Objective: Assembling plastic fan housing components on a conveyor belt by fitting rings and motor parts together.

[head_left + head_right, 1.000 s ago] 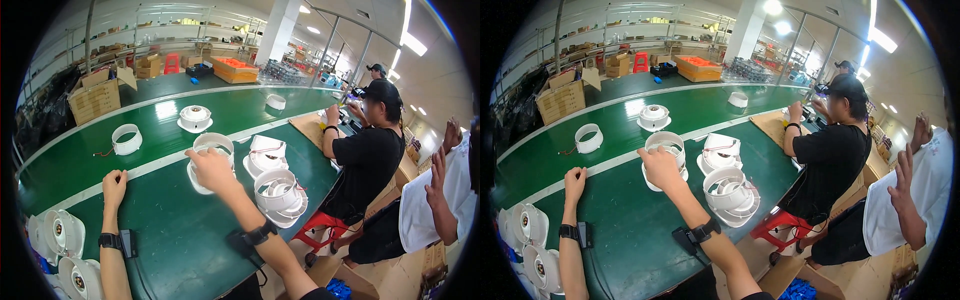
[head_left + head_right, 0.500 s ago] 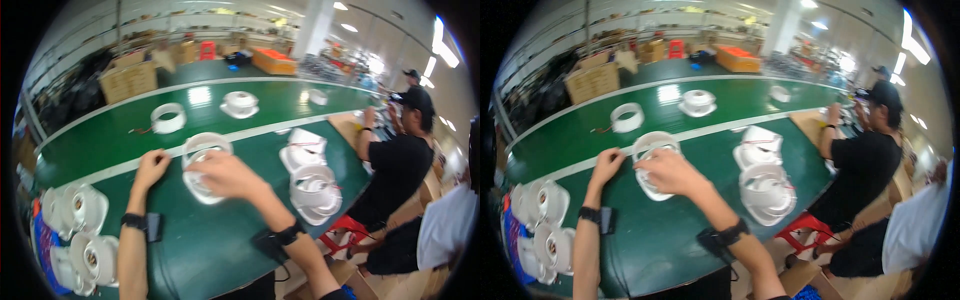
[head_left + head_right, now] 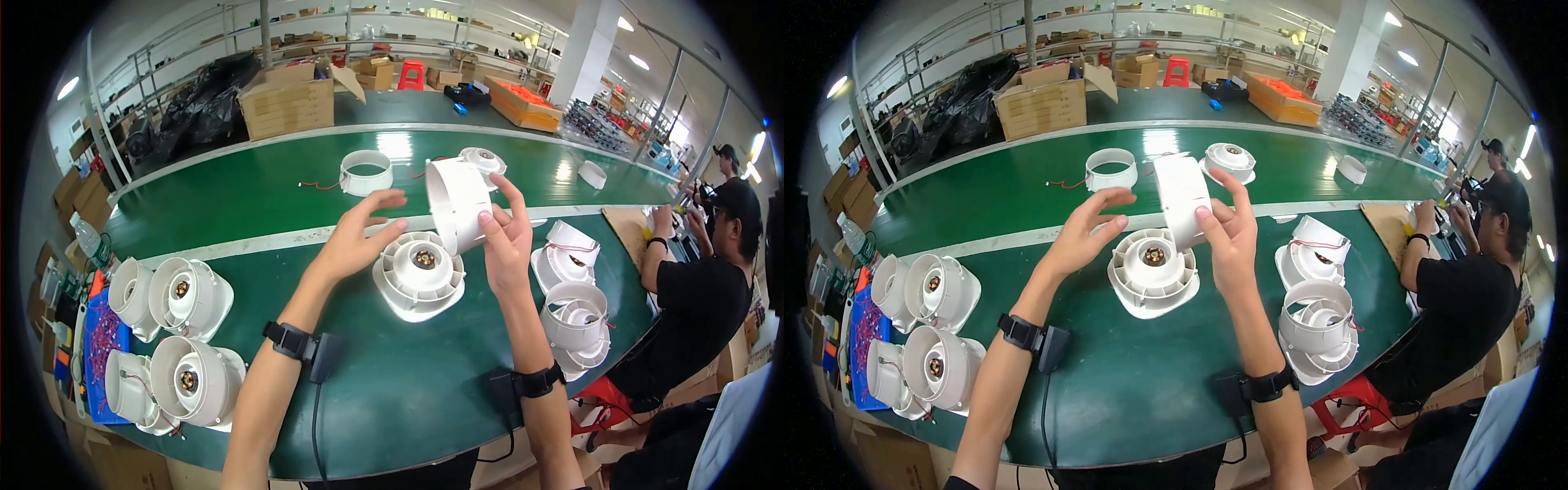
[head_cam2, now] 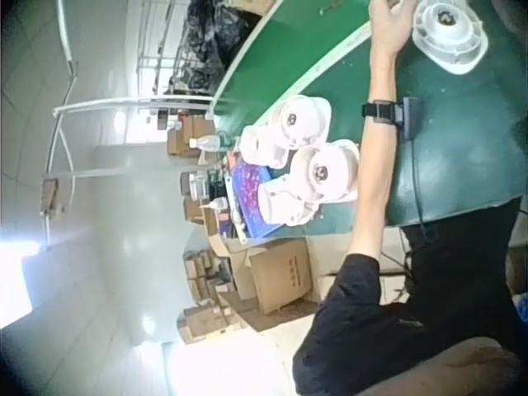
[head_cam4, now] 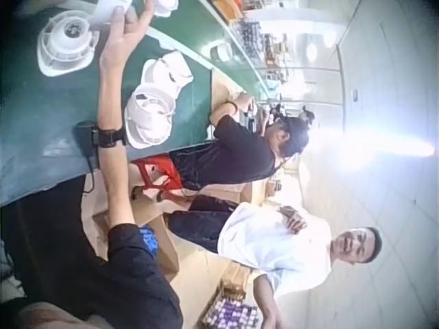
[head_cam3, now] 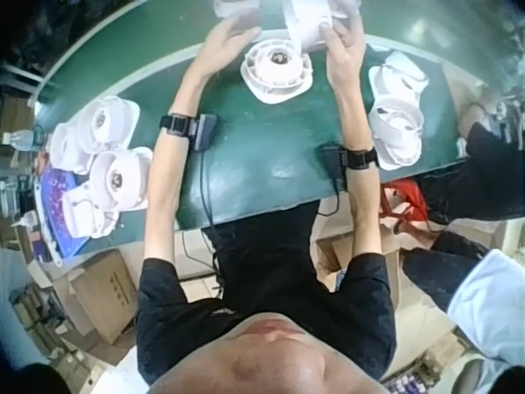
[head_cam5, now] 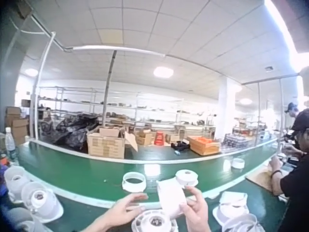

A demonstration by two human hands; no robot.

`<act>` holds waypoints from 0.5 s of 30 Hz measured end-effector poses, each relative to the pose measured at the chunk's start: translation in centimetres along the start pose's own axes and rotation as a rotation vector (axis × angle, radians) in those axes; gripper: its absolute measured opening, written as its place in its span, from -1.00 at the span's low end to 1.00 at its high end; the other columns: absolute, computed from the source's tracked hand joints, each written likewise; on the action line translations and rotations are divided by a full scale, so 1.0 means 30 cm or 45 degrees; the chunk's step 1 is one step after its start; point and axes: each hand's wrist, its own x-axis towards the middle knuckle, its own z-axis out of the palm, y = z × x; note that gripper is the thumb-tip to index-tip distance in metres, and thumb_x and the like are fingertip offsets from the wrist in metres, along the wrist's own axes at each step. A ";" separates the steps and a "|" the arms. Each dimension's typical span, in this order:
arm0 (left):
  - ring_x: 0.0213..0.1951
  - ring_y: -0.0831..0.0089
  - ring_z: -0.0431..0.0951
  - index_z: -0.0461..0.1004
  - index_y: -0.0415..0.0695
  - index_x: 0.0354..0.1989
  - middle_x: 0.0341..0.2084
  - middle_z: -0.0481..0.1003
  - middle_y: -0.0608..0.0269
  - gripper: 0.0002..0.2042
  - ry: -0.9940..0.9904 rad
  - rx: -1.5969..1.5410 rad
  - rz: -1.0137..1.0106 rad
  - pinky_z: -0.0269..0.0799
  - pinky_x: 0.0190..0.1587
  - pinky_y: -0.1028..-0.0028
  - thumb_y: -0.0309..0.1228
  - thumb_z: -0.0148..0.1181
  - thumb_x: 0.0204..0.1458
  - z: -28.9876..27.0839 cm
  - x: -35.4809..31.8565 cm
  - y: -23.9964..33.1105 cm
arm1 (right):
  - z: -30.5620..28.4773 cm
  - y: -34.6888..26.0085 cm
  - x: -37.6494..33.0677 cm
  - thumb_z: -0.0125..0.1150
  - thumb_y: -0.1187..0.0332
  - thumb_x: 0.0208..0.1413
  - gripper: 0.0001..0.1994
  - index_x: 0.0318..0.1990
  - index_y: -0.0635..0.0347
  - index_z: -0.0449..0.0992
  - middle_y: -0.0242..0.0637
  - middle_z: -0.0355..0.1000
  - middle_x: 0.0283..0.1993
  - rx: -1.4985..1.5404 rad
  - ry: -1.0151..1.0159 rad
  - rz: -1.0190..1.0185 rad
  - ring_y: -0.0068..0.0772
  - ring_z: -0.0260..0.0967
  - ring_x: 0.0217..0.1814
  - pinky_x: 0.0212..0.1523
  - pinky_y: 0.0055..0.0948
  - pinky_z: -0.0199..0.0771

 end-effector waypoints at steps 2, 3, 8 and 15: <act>0.33 0.19 0.27 0.16 -0.15 0.37 0.26 0.31 -0.02 -0.30 0.129 -0.109 0.115 0.20 0.33 0.19 -0.24 0.32 0.08 0.091 0.019 0.071 | -0.014 -0.005 -0.009 0.16 0.47 0.23 -0.47 0.32 0.29 0.14 -0.13 0.56 -0.08 0.180 -0.026 0.060 -0.49 0.49 -0.08 -0.08 -0.49 0.49; 0.36 0.13 0.23 0.09 -0.14 0.42 0.31 0.25 -0.09 -0.18 0.270 -0.206 0.218 0.14 0.36 0.21 -0.20 0.40 0.02 0.123 0.022 0.104 | -0.005 -0.007 -0.016 0.15 0.47 0.23 -0.49 0.29 0.28 0.15 -0.13 0.55 -0.08 0.239 -0.058 0.077 -0.49 0.49 -0.08 -0.08 -0.50 0.48; 0.39 0.20 0.15 0.05 -0.23 0.43 0.34 0.20 -0.05 -0.19 0.171 -0.098 0.267 0.01 0.41 0.29 -0.34 0.34 0.02 0.090 0.042 0.155 | 0.003 0.028 -0.032 0.26 0.41 0.16 -0.47 0.24 0.19 0.18 -0.25 0.53 -0.16 0.601 -0.170 0.227 -0.54 0.46 -0.12 -0.08 -0.54 0.43; -0.23 0.62 0.52 0.59 -0.17 -0.02 -0.19 0.58 0.34 -0.72 0.262 0.196 0.200 0.45 -0.27 0.62 -0.67 0.03 0.17 0.023 0.032 0.157 | 0.020 0.058 -0.033 0.26 0.37 0.17 -0.44 0.27 0.11 0.12 -0.27 0.53 -0.26 0.809 -0.199 0.363 -0.49 0.51 -0.24 -0.18 -0.49 0.52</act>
